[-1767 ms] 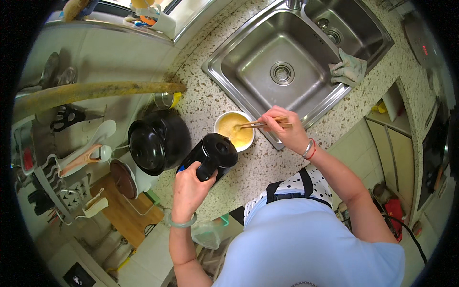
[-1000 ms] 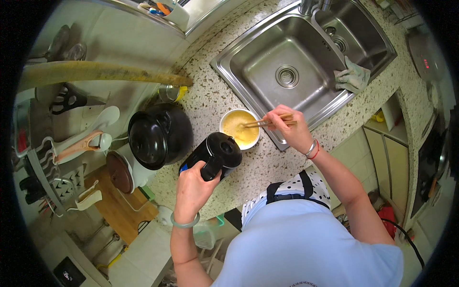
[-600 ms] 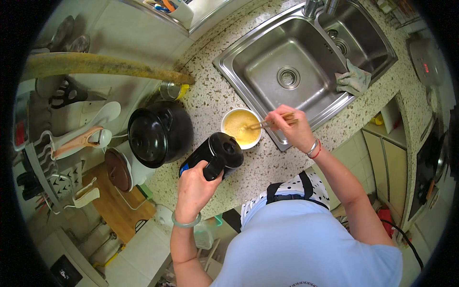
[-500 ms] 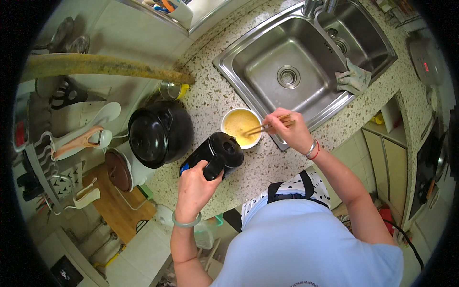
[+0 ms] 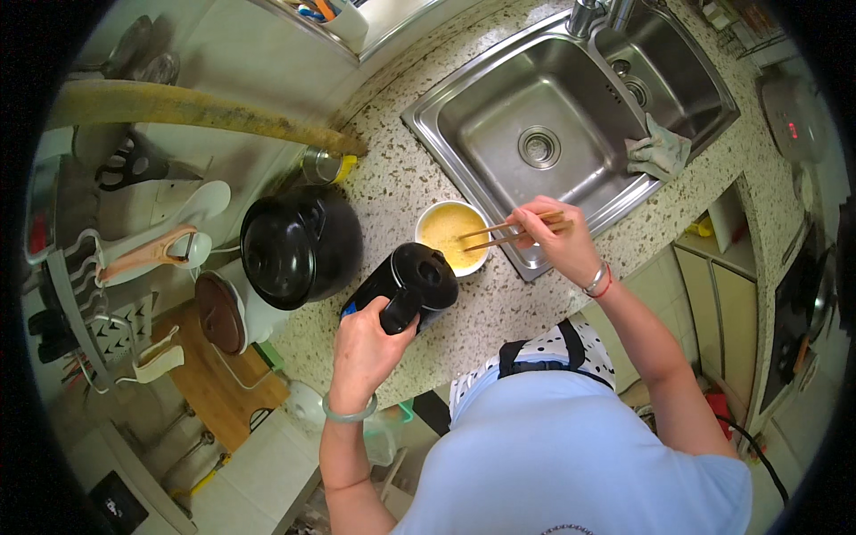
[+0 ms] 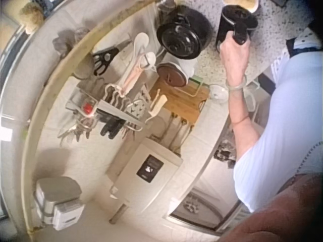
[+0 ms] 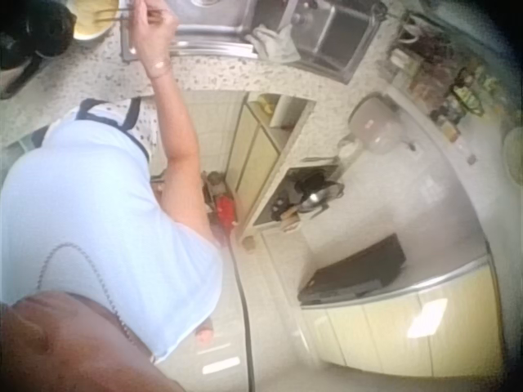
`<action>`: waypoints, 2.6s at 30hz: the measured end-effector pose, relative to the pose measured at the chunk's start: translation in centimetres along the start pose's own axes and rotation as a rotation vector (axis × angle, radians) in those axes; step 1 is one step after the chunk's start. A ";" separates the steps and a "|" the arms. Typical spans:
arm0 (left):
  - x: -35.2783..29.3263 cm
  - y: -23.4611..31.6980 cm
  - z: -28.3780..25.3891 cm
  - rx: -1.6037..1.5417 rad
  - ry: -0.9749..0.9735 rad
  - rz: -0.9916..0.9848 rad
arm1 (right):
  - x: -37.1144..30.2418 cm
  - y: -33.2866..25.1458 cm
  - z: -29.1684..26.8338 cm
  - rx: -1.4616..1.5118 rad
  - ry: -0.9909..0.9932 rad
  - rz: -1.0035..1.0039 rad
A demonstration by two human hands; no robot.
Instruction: The person pours hot water from a kettle into a bowl containing a yellow mixture and stirs it with chopsticks. They then wash a ladle in the sink and place it in a utensil holder.
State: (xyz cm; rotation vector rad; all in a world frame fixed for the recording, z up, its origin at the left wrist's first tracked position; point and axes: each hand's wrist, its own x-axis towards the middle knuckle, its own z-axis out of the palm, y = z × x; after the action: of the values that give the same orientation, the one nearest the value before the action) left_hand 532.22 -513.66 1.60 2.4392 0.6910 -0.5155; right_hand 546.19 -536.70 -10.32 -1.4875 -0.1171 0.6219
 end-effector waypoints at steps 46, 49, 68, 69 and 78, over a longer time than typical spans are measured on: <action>-7.9 -9.4 9.4 -0.912 0.411 0.134 | -12.0 11.2 3.7 -1.835 -0.342 -0.580; -8.5 -9.2 10.0 -0.960 0.434 0.122 | -11.6 12.2 4.0 -1.851 -0.375 -0.671; -17.4 -6.5 16.5 -1.187 0.687 -0.080 | -10.4 8.6 0.8 -1.496 -0.543 -0.637; -18.0 -6.3 16.8 -1.197 0.692 -0.089 | -10.2 8.1 0.5 -1.442 -0.540 -0.628; -23.0 -3.8 19.1 -1.019 0.860 -0.057 | -17.1 -0.4 -2.6 -0.777 -0.737 -0.373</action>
State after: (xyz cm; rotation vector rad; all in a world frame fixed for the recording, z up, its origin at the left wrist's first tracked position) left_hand 507.87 -530.60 -3.50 1.5541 1.0129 0.7740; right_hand 533.13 -546.75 -5.15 -1.8205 -1.2967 0.8356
